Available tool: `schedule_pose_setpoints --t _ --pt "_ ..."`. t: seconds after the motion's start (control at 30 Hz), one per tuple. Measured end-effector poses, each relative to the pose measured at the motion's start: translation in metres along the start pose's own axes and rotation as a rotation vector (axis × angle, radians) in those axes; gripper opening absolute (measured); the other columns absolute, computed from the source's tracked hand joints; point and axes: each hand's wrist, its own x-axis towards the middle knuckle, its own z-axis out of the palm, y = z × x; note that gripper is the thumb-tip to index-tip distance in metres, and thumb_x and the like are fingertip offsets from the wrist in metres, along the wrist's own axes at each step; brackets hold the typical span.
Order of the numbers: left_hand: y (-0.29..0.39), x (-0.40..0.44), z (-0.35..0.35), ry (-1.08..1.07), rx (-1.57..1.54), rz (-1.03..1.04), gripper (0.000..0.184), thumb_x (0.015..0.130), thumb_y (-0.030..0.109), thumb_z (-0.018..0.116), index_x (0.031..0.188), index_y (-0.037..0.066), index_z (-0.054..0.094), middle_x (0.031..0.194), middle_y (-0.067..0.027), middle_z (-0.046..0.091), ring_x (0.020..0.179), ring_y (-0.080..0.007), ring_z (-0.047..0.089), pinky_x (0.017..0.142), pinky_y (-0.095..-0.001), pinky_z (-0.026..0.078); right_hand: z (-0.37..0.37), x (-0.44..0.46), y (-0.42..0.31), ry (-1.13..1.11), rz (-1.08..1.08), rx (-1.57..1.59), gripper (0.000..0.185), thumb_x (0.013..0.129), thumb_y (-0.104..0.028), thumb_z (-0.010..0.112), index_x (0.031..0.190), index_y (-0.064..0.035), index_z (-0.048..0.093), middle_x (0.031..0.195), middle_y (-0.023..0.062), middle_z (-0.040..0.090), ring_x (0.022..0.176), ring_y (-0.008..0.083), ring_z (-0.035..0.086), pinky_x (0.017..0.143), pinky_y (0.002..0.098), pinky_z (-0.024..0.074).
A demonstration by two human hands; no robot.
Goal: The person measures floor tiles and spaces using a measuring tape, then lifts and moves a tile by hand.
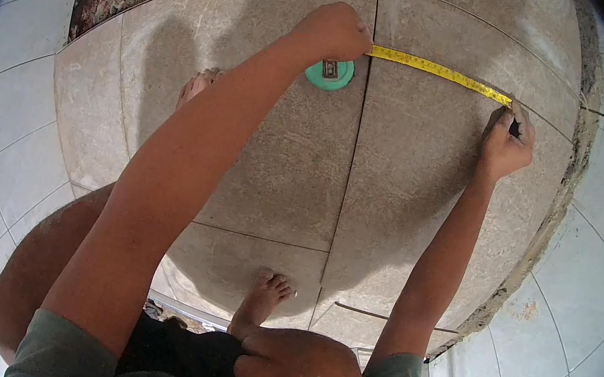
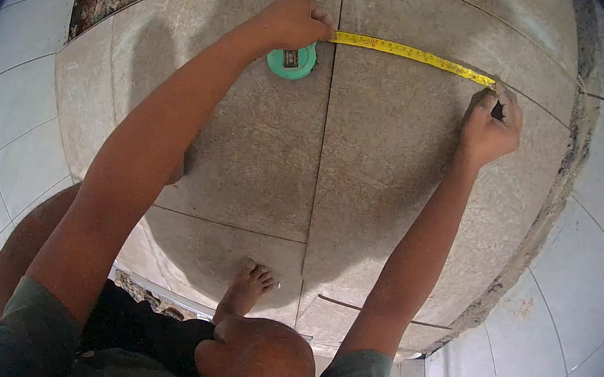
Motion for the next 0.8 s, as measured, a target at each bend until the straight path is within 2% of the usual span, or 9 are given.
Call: schedule_pose_setpoints --t 0.07,0.17,0.27,0.37,0.43,0.5,0.6,0.7,0.8 --pt "-0.002 0.004 0.004 -0.002 0.041 -0.003 0.028 0.083 0.027 0.075 0.103 0.009 0.081 0.086 -0.0148 0.074 0.075 -0.0243 0.07 0.071 -0.0384 0.056 0.0 -0.001 0.0 0.0 -0.014 -0.03 0.025 0.083 -0.003 0.071 0.106 -0.0033 0.079 0.099 0.0122 0.075 0.088 0.0213 0.072 0.081 0.0327 0.0558" --pt "-0.003 0.005 0.006 0.022 0.036 -0.01 0.028 0.083 0.028 0.074 0.101 0.007 0.081 0.086 -0.0154 0.074 0.074 -0.0249 0.07 0.071 -0.0387 0.056 -0.002 0.0 0.001 -0.012 -0.006 -0.025 0.024 0.083 -0.004 0.071 0.106 -0.0032 0.079 0.098 0.0125 0.075 0.087 0.0219 0.072 0.081 0.0327 0.0554" --pt "-0.003 0.004 0.006 0.015 0.007 0.007 0.033 0.083 0.028 0.066 0.094 -0.001 0.078 0.096 -0.0229 0.073 0.091 -0.0389 0.072 0.082 -0.0466 0.058 -0.006 0.001 -0.008 -0.045 0.063 0.031 0.023 0.083 -0.004 0.07 0.105 -0.0033 0.079 0.097 0.0126 0.075 0.086 0.0237 0.072 0.081 0.0333 0.0553" --pt "-0.001 0.004 0.004 0.013 0.124 0.007 0.035 0.083 0.031 0.067 0.096 0.0 0.078 0.097 -0.0226 0.074 0.092 -0.0395 0.072 0.084 -0.0469 0.057 -0.007 0.002 0.0 -0.077 0.043 0.058 0.022 0.083 -0.005 0.07 0.104 -0.004 0.078 0.096 0.0131 0.075 0.087 0.0249 0.072 0.082 0.0345 0.0553" --pt "-0.003 0.005 0.002 -0.023 0.11 0.034 0.037 0.082 0.033 0.068 0.097 0.0 0.078 0.098 -0.0229 0.074 0.092 -0.0391 0.072 0.084 -0.0464 0.057 -0.011 0.003 0.011 -0.1 0.022 0.079 0.022 0.083 -0.006 0.07 0.103 -0.0049 0.079 0.096 0.0134 0.075 0.088 0.0263 0.072 0.084 0.0357 0.0553" --pt "-0.002 0.004 0.003 -0.031 0.024 -0.055 0.037 0.081 0.034 0.071 0.096 0.001 0.078 0.095 -0.0231 0.074 0.089 -0.0382 0.073 0.083 -0.0449 0.058 -0.007 0.002 0.022 -0.057 -0.039 0.091 0.02 0.083 -0.008 0.07 0.101 -0.0068 0.079 0.097 0.0138 0.076 0.093 0.0294 0.073 0.088 0.0378 0.0547" --pt "-0.005 0.003 0.006 0.019 -0.063 -0.066 0.035 0.08 0.031 0.072 0.097 0.001 0.078 0.092 -0.0226 0.074 0.086 -0.0375 0.073 0.081 -0.0435 0.057 -0.009 0.007 0.004 -0.037 -0.041 0.006 0.019 0.082 -0.009 0.071 0.1 -0.0091 0.079 0.098 0.012 0.076 0.094 0.0327 0.071 0.089 0.0397 0.0542" --pt "-0.002 0.0 0.001 -0.039 -0.064 -0.048 0.033 0.08 0.029 0.073 0.099 0.002 0.078 0.091 -0.0213 0.074 0.086 -0.0355 0.073 0.081 -0.0427 0.057 -0.008 0.012 0.007 -0.034 -0.168 -0.16 0.022 0.083 -0.009 0.072 0.104 -0.009 0.078 0.096 0.0117 0.075 0.088 0.0309 0.072 0.082 0.0369 0.0556" --pt "0.005 -0.003 -0.005 -0.071 -0.058 -0.087 0.032 0.08 0.029 0.072 0.1 0.004 0.078 0.09 -0.0203 0.075 0.085 -0.0345 0.073 0.08 -0.043 0.057 -0.007 0.012 0.008 -0.067 -0.114 -0.193 0.02 0.082 -0.01 0.073 0.1 -0.01 0.078 0.095 0.0108 0.075 0.089 0.033 0.07 0.083 0.0399 0.0546"
